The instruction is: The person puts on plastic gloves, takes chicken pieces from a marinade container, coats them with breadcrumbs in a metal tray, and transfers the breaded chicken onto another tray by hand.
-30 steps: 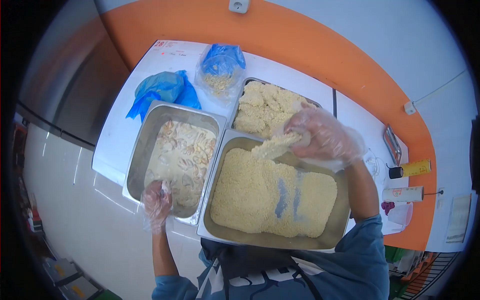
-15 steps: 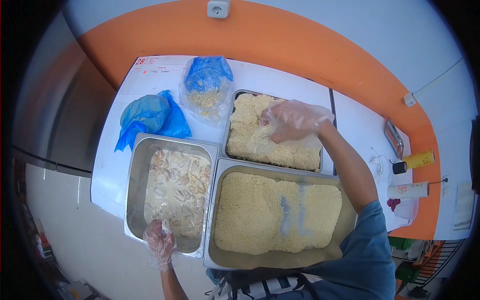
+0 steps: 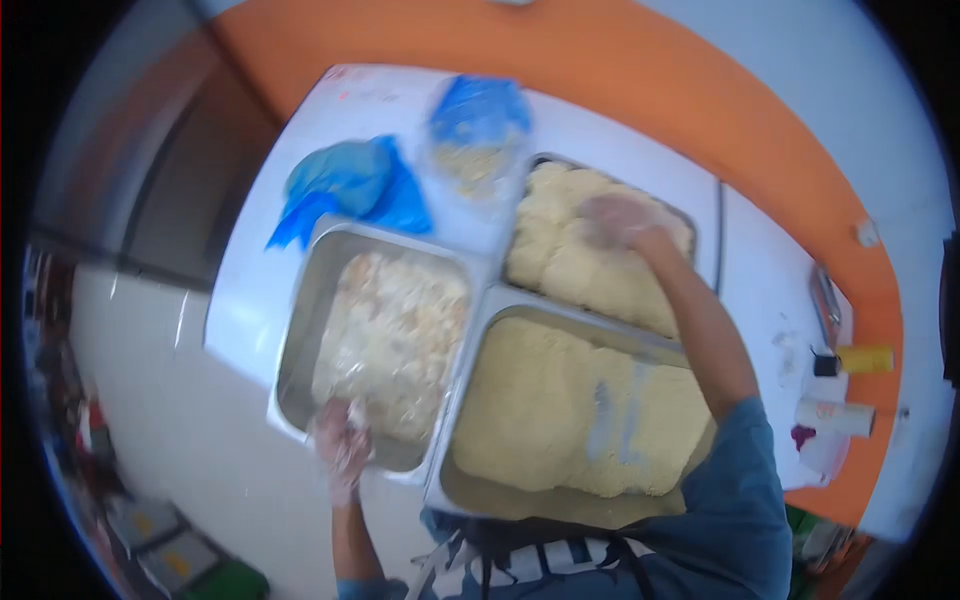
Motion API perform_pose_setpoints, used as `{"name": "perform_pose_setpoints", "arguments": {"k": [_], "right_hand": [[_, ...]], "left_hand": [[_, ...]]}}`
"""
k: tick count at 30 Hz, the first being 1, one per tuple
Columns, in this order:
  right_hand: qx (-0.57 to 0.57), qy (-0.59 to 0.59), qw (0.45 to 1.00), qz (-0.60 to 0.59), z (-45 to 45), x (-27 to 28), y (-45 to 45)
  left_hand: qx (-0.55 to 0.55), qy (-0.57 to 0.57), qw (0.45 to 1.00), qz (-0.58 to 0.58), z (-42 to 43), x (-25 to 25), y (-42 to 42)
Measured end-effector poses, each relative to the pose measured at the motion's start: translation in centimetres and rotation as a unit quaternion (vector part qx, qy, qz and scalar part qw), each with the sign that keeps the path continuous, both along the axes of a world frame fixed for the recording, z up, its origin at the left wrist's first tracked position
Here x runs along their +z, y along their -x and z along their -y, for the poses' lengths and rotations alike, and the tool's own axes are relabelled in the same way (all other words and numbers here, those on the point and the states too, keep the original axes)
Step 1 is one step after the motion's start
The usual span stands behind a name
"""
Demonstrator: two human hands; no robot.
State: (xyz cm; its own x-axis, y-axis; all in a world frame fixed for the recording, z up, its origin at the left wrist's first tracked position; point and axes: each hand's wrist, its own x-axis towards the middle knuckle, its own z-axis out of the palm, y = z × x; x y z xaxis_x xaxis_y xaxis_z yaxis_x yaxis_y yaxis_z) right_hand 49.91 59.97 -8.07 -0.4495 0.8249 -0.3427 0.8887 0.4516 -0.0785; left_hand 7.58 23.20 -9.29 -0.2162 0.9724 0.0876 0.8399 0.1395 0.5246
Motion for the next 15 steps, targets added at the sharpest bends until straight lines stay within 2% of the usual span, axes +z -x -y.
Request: {"name": "perform_pose_setpoints", "arguments": {"k": [2,3,5,8,11,12,15], "right_hand": [[-0.056,-0.046,0.997,0.016,2.6,0.9,1.6],[-0.089,-0.058,0.994,0.022,2.9,0.6,1.3],[-0.061,-0.109,0.988,-0.09,2.8,-5.6,-2.2],[-0.01,-0.204,0.959,-0.196,7.5,-1.4,-1.7],[-0.076,-0.243,0.945,-0.204,13.5,4.3,-0.7],[-0.121,-0.218,0.942,-0.224,16.0,6.4,-0.3],[-0.232,-0.163,0.915,-0.286,23.1,9.3,-0.1]], "left_hand": [[0.002,-0.048,0.998,0.05,-0.5,0.3,-0.2],[0.007,-0.064,0.997,0.03,-1.8,0.6,-0.7],[0.027,-0.076,0.997,-0.006,-1.4,0.6,-0.4],[0.051,-0.046,0.996,-0.052,-1.7,0.9,0.4],[0.057,-0.012,0.991,-0.123,-2.7,-0.6,2.9],[0.055,-0.002,0.987,-0.148,-2.8,-1.2,3.9],[-0.049,0.065,0.984,-0.16,-3.7,0.6,5.7]]}}
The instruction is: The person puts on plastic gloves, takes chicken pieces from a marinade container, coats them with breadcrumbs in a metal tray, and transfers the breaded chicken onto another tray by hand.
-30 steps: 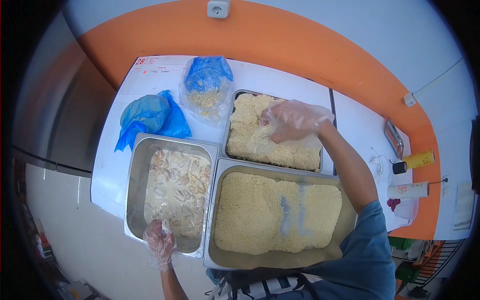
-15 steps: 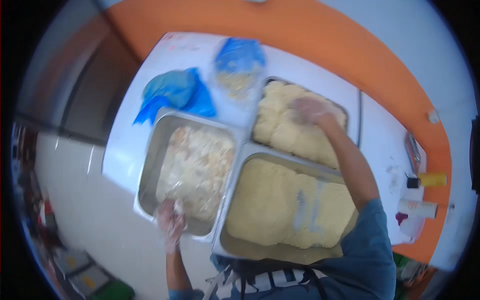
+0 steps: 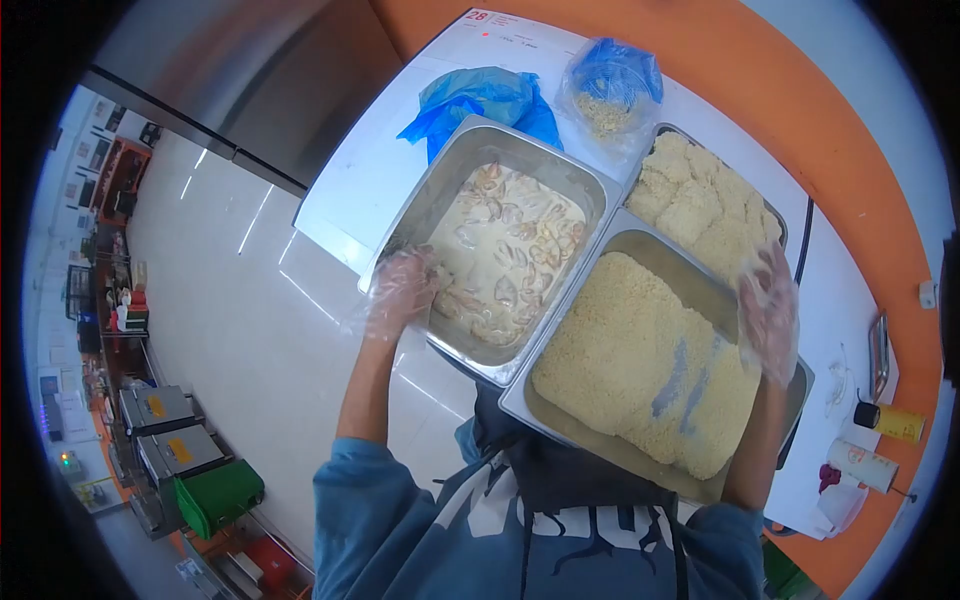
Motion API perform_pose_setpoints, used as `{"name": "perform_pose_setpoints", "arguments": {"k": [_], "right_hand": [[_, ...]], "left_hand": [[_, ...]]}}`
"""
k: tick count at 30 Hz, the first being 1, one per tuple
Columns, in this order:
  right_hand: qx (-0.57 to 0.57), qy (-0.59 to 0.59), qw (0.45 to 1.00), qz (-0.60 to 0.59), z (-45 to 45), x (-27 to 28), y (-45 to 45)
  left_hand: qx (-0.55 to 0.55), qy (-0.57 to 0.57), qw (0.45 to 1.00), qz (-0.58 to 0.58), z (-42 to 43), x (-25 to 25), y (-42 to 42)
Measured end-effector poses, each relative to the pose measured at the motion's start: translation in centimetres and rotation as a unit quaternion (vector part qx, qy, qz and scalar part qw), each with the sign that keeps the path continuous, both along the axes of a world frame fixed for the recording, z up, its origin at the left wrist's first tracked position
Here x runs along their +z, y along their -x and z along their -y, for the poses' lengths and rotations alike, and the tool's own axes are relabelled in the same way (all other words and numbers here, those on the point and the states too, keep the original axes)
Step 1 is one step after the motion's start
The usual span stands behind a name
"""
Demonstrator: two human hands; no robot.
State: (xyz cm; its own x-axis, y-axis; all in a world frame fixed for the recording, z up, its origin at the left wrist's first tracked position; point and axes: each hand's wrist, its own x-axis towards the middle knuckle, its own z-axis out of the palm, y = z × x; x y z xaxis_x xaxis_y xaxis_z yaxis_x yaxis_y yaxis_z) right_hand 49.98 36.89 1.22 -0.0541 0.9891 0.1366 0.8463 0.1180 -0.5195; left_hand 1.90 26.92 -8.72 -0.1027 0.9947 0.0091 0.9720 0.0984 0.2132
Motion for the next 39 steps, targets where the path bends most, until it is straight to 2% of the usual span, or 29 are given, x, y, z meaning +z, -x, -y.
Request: {"name": "perform_pose_setpoints", "arguments": {"k": [4,6,8,12,15,18,21,24,27,31,36,39], "right_hand": [[-0.064,0.04,0.992,-0.105,7.3,-1.2,-1.9],[-0.085,0.06,0.983,-0.154,10.7,-4.4,-3.0],[-0.089,0.062,0.975,-0.195,13.9,-8.5,-4.5],[-0.145,0.122,0.967,-0.171,17.1,-9.7,-2.8],[-0.156,0.114,0.972,-0.133,17.8,-10.5,-1.7],[-0.163,0.101,0.972,-0.134,18.5,-12.3,-2.4],[-0.172,0.09,0.97,-0.147,18.7,-12.7,-2.8],[-0.189,0.092,0.964,-0.16,18.5,-12.7,-3.1],[-0.202,0.115,0.959,-0.161,18.5,-13.2,-3.2],[-0.198,0.11,0.952,-0.204,18.5,-14.2,-3.6],[-0.206,0.124,0.94,-0.242,18.6,-15.9,-4.8],[-0.215,0.133,0.935,-0.248,18.4,-15.5,-4.7]], "left_hand": [[-0.148,0.065,0.987,0.009,-0.5,-1.6,1.8],[-0.2,0.124,0.972,0.015,-1.3,-2.4,1.4],[-0.243,0.166,0.955,-0.033,-1.7,0.3,-0.4],[-0.282,0.234,0.913,-0.178,-2.8,1.0,-4.3],[-0.331,0.232,0.895,-0.189,-3.9,0.1,-5.2],[-0.343,0.201,0.897,-0.192,-4.9,-0.5,-4.3],[-0.311,0.138,0.933,-0.115,-5.7,-1.9,-1.7],[-0.215,0.218,0.952,-0.018,-7.2,3.2,-2.1],[-0.184,0.166,0.968,0.028,-8.9,3.2,-0.4],[-0.169,0.104,0.98,0.015,-10.5,3.8,-0.1],[-0.167,0.106,0.98,-0.002,-11.4,8.2,-0.9],[-0.192,0.068,0.978,-0.047,-11.8,8.0,-1.1]]}}
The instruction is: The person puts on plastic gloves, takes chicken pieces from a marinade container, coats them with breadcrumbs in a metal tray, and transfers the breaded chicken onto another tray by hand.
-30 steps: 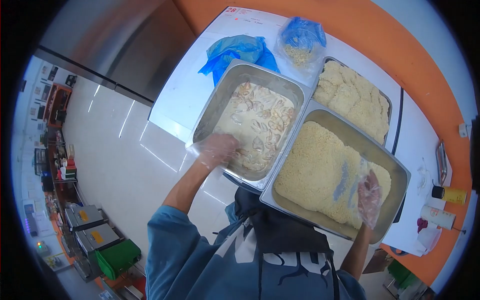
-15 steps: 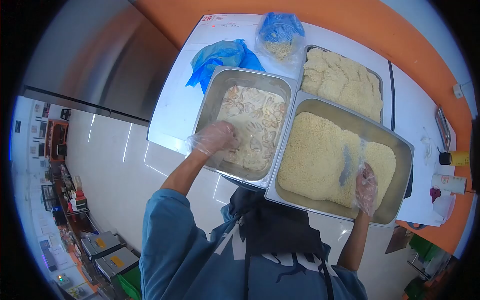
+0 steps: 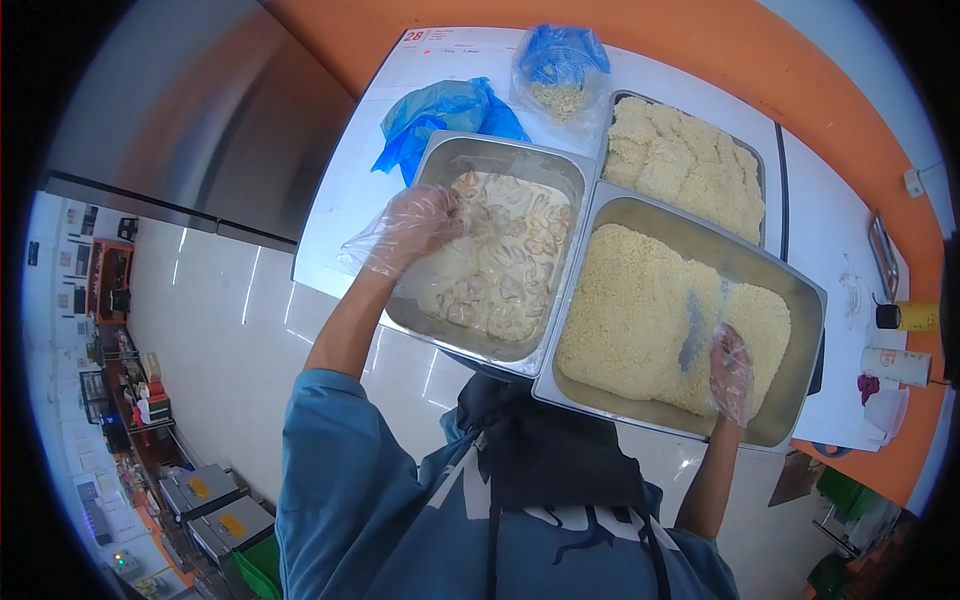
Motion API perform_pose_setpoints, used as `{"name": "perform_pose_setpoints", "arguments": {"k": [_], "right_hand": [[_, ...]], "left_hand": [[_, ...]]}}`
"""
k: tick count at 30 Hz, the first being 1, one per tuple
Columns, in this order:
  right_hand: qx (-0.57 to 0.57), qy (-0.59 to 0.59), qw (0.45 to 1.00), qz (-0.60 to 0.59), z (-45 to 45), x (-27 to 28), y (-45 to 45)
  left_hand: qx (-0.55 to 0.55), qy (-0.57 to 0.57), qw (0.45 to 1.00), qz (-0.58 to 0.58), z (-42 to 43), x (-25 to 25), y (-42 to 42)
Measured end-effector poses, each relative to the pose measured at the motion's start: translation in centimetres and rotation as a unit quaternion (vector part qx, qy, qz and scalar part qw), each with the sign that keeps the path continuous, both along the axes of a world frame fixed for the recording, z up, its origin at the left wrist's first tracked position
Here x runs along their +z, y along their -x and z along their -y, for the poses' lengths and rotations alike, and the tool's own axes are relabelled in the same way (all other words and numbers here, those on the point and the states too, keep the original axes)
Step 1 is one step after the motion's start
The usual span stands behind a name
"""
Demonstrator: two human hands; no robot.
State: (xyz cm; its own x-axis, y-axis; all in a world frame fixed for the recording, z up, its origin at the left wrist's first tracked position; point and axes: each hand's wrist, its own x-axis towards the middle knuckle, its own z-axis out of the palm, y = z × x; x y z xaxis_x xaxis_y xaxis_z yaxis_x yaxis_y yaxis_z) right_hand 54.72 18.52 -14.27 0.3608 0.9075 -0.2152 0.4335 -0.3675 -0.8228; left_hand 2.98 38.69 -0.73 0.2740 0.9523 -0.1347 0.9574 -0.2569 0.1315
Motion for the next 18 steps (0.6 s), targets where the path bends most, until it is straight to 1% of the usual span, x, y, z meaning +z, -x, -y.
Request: {"name": "perform_pose_setpoints", "arguments": {"k": [3,5,6,8,9,11,12,15,18], "right_hand": [[0.018,0.013,0.999,0.043,-0.3,1.3,0.9],[0.03,0.019,0.996,0.08,-0.6,2.1,1.6],[0.029,-0.001,0.996,0.082,-0.5,1.8,1.6],[0.023,-0.04,0.995,0.086,-0.2,1.1,1.6],[0.025,-0.017,0.994,0.1,-0.3,1.7,1.7],[0.032,0.029,0.991,0.128,-0.8,3.4,2.2],[0.032,0.024,0.992,0.117,-0.7,3.3,2.2],[0.035,0.009,0.995,0.098,-0.7,3.2,2.0],[0.04,0.0,0.994,0.102,-0.5,3.2,1.9]], "left_hand": [[-0.021,0.025,0.999,0.013,0.2,-1.9,-0.4],[-0.103,-0.007,0.994,-0.029,1.0,-6.8,0.6],[-0.143,-0.023,0.988,-0.051,1.4,-9.0,1.0],[-0.178,-0.05,0.982,-0.031,2.5,-11.2,1.2],[-0.197,-0.062,0.978,-0.021,2.8,-11.7,1.1],[-0.184,-0.015,0.98,-0.077,2.8,-11.5,0.4],[-0.176,0.007,0.979,-0.106,2.8,-11.4,0.2],[-0.18,0.03,0.977,-0.106,2.6,-12.5,0.5],[-0.199,0.032,0.978,-0.057,1.8,-16.1,2.5]]}}
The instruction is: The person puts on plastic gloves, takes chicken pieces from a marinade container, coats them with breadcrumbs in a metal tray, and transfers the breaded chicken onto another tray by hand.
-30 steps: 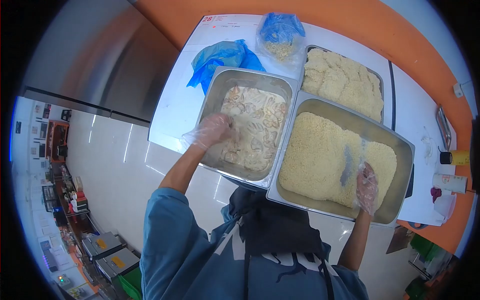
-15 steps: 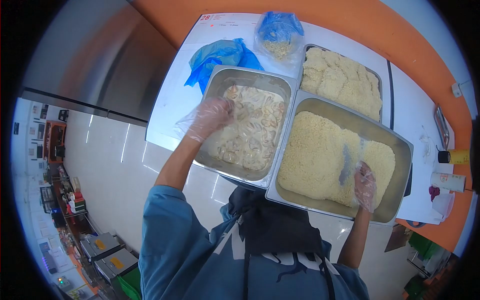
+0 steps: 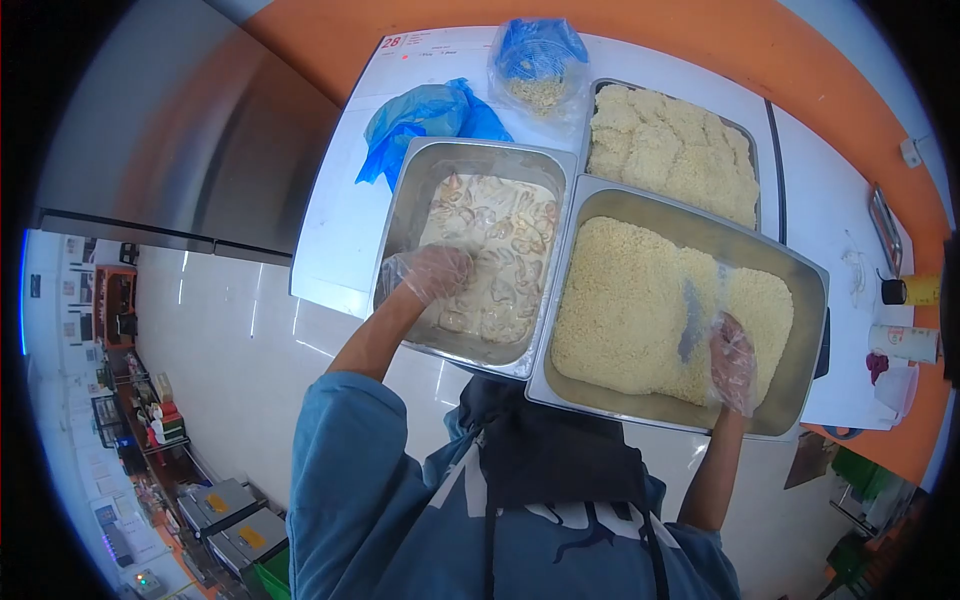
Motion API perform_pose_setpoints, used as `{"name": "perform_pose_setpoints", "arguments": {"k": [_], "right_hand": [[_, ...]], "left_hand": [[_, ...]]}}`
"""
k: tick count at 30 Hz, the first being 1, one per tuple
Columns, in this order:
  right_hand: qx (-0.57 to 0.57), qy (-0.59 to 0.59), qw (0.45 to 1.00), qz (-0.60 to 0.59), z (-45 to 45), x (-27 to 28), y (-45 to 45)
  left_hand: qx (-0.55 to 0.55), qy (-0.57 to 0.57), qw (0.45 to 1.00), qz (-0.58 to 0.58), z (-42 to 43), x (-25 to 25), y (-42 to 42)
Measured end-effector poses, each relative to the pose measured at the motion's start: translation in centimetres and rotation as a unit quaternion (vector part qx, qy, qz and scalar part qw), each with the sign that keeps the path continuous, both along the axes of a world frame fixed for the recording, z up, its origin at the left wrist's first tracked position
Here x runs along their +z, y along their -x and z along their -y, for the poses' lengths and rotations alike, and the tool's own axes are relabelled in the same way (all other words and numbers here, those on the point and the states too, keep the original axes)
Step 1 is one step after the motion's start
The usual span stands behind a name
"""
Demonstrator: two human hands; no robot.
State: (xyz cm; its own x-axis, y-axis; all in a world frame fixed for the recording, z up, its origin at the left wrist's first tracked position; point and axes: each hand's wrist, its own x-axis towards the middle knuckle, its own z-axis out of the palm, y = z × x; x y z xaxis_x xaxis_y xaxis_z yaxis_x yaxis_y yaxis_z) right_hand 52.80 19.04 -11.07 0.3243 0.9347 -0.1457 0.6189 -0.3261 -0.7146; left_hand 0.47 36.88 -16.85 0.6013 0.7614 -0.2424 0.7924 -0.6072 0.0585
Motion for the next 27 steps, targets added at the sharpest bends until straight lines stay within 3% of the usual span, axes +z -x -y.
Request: {"name": "perform_pose_setpoints", "arguments": {"k": [3,5,7,9,16,21,27], "right_hand": [[-0.005,-0.004,1.0,0.004,0.1,-0.6,-0.2],[-0.017,0.008,1.0,0.005,-0.1,-0.1,0.1],[-0.008,-0.011,1.0,-0.011,0.1,-0.7,-0.3],[-0.003,-0.027,0.999,-0.018,0.4,-1.4,-0.7],[0.001,0.001,1.0,-0.019,0.0,-1.4,-0.6],[0.009,-0.007,1.0,-0.015,0.2,-1.6,-0.8],[-0.005,0.031,0.999,0.005,-0.2,1.3,0.5]], "left_hand": [[0.013,0.061,0.993,0.1,0.2,-1.5,1.2],[-0.011,0.097,0.993,0.073,0.0,-2.5,2.1],[0.003,0.133,0.991,0.029,0.1,-0.7,1.5],[0.057,0.169,0.983,-0.031,0.8,5.6,-0.5],[0.088,0.121,0.987,-0.053,-1.2,10.9,-0.7],[0.144,0.035,0.988,-0.049,-3.5,10.8,-1.1],[0.08,0.016,0.996,-0.046,-3.4,8.1,-2.5]]}}
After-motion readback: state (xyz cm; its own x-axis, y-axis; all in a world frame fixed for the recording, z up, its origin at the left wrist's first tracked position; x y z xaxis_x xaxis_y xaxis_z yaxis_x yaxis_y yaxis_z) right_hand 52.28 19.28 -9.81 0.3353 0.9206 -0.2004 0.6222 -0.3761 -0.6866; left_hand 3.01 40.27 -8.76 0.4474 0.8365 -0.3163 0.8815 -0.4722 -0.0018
